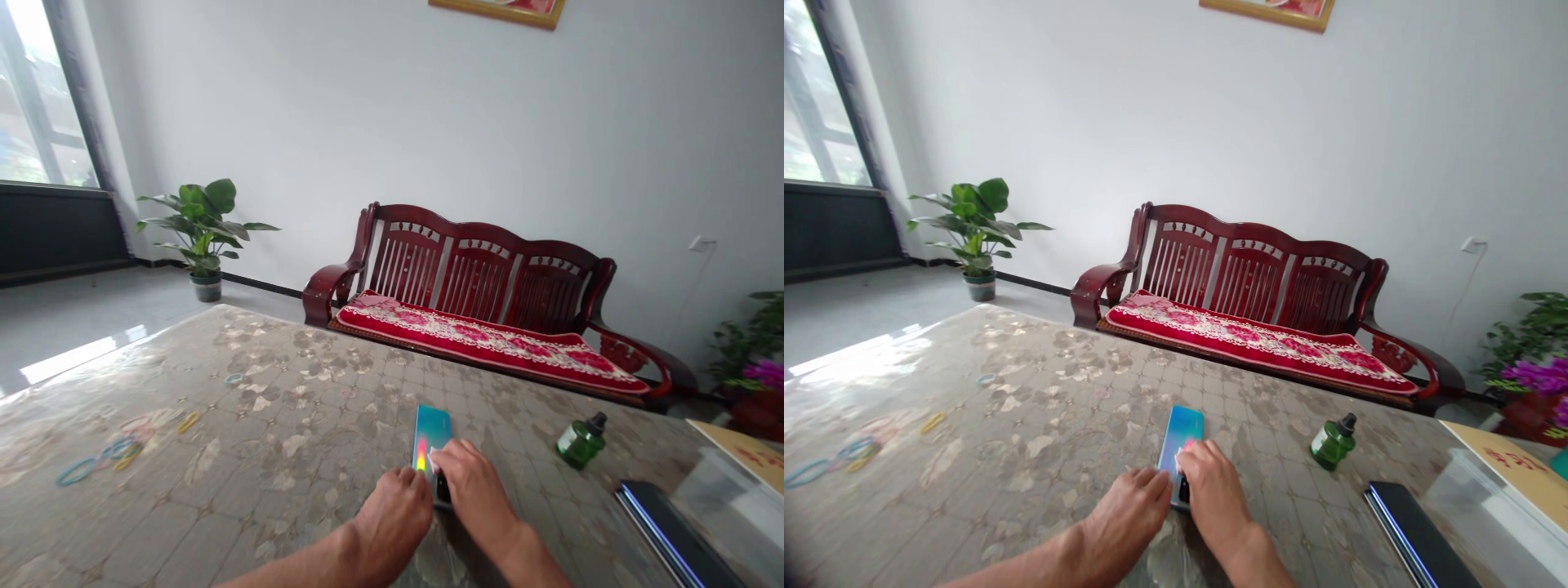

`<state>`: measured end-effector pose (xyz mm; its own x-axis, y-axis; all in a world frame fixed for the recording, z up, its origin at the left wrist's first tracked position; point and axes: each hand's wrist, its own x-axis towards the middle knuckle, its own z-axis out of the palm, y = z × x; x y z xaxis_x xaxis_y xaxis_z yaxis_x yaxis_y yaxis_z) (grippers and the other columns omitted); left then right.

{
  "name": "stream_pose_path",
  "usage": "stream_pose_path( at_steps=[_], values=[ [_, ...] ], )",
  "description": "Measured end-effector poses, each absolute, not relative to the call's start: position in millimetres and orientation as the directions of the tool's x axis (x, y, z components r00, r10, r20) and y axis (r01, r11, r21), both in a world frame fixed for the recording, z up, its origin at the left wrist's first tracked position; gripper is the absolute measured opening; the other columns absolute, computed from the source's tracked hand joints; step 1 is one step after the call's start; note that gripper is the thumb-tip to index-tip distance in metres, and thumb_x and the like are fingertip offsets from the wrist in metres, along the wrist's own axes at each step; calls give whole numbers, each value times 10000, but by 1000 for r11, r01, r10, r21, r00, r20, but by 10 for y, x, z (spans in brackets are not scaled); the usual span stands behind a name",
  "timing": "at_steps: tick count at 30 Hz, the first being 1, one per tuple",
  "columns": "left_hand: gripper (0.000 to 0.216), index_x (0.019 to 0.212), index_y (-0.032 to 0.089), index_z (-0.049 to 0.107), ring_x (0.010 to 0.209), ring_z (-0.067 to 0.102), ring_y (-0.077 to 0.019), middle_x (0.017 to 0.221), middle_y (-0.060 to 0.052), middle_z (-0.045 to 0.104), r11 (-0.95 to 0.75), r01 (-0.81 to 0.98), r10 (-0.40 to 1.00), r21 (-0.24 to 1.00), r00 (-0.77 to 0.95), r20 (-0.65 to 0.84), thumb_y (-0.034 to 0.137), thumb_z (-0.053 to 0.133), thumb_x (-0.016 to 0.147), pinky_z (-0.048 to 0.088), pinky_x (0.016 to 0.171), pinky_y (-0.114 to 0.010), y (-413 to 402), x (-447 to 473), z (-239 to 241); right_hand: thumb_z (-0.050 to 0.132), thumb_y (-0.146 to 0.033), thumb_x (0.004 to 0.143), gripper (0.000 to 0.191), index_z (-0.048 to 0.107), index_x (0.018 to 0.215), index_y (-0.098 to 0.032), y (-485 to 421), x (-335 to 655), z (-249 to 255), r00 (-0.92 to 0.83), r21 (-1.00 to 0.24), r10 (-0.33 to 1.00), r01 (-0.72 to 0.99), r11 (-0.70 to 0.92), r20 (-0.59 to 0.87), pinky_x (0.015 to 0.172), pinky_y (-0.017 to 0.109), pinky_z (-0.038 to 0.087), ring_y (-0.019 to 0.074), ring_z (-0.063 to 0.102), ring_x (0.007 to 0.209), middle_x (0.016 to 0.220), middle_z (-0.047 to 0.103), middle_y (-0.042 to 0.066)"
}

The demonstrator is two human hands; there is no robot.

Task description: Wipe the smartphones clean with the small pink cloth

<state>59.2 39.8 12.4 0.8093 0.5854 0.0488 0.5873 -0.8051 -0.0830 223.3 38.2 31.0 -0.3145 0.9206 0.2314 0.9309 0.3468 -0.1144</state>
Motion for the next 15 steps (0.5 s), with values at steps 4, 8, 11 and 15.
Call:
stream_pose_path(
  at_steps=[4, 8, 11, 15],
  values=[
    [177, 1022, 109, 657, 850, 615, -233, 974, -122, 655, -794, 599, 594, -105, 801, 77, 102, 574, 867, 503, 677, -319, 380, 612, 83, 489, -64, 926, 253, 660, 847, -234, 316, 2189, 332, -344, -113, 911, 920, 375, 228, 743, 272, 375, 181, 552, 871, 907, 651, 7],
    [161, 980, 106, 661, 846, 620, -239, 941, -120, 651, -800, 594, 589, -86, 804, 80, 89, 551, 864, 494, 669, -325, 396, 593, 69, 484, -65, 926, 262, 668, 844, -232, 608, 2147, 320, -318, -102, 910, 930, 354, 265, 755, 268, 381, 177, 553, 878, 878, 655, 6],
    [165, 946, 114, 662, 846, 622, -237, 942, -119, 653, -810, 581, 578, -74, 814, 65, 76, 529, 857, 487, 666, -325, 409, 572, 80, 480, -72, 926, 262, 684, 877, -228, 826, 2095, 303, -289, -97, 916, 940, 326, 278, 775, 268, 394, 176, 561, 886, 903, 666, 19],
    [155, 954, 103, 661, 836, 628, -244, 926, -120, 657, -816, 574, 569, -71, 819, 79, 79, 550, 849, 493, 650, -327, 416, 573, 75, 483, -74, 926, 253, 686, 891, -221, 798, 2041, 307, -289, -93, 922, 943, 321, 257, 770, 266, 404, 176, 565, 876, 912, 668, 28]
  ],
)
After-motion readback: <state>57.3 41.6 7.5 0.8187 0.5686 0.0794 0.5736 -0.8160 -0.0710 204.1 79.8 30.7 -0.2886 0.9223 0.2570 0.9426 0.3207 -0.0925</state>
